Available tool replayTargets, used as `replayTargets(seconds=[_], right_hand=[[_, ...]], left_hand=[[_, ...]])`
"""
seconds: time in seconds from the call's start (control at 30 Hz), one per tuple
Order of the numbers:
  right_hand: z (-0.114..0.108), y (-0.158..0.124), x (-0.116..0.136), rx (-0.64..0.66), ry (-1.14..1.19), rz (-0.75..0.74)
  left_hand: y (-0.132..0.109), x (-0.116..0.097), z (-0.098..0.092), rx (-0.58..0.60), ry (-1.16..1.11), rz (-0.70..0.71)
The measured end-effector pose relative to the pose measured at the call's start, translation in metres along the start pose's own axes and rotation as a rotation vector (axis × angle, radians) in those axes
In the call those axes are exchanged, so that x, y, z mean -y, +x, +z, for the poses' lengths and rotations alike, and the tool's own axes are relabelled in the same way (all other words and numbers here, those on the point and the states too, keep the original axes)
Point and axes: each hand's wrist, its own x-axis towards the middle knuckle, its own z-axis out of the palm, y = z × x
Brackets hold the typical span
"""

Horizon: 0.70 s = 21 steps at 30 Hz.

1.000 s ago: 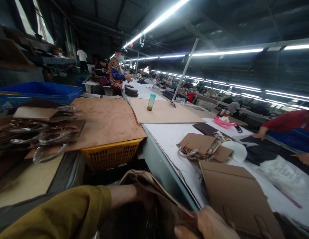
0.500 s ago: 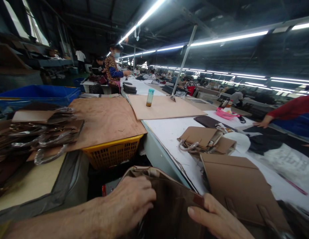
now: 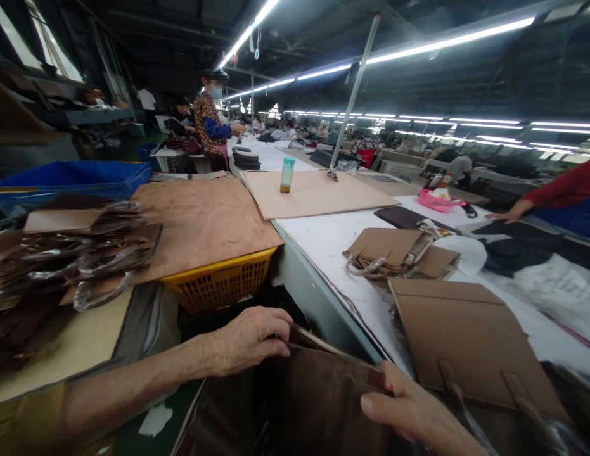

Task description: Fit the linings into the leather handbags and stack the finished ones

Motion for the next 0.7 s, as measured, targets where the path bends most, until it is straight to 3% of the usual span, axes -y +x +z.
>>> replayTargets(seconds=[0.13, 0.27, 0.33, 0.47, 0.7], right_hand=[[-0.005, 0.006, -0.005, 0.134, 0.114, -0.105], [-0.002, 0.018, -0.022, 0.191, 0.214, -0.095], [0.0, 0.023, -0.032, 0.203, 0.248, -0.089], [-0.003, 0.025, -0.045, 0.199, 0.248, -0.101], [-0.007, 0.011, -0.043, 0.088, 0.244, -0.136]], left_hand=[[-0.001, -0.008, -0.01, 0.096, -0.154, -0.108], [-0.005, 0.001, 0.002, 0.131, -0.253, -0.29], [-0.005, 0.006, 0.011, 0.117, -0.263, -0.275], [0.002, 0.005, 0.018, 0.138, -0.244, -0.116], [0.021, 0.003, 0.022, 0.185, -0.107, -0.134]])
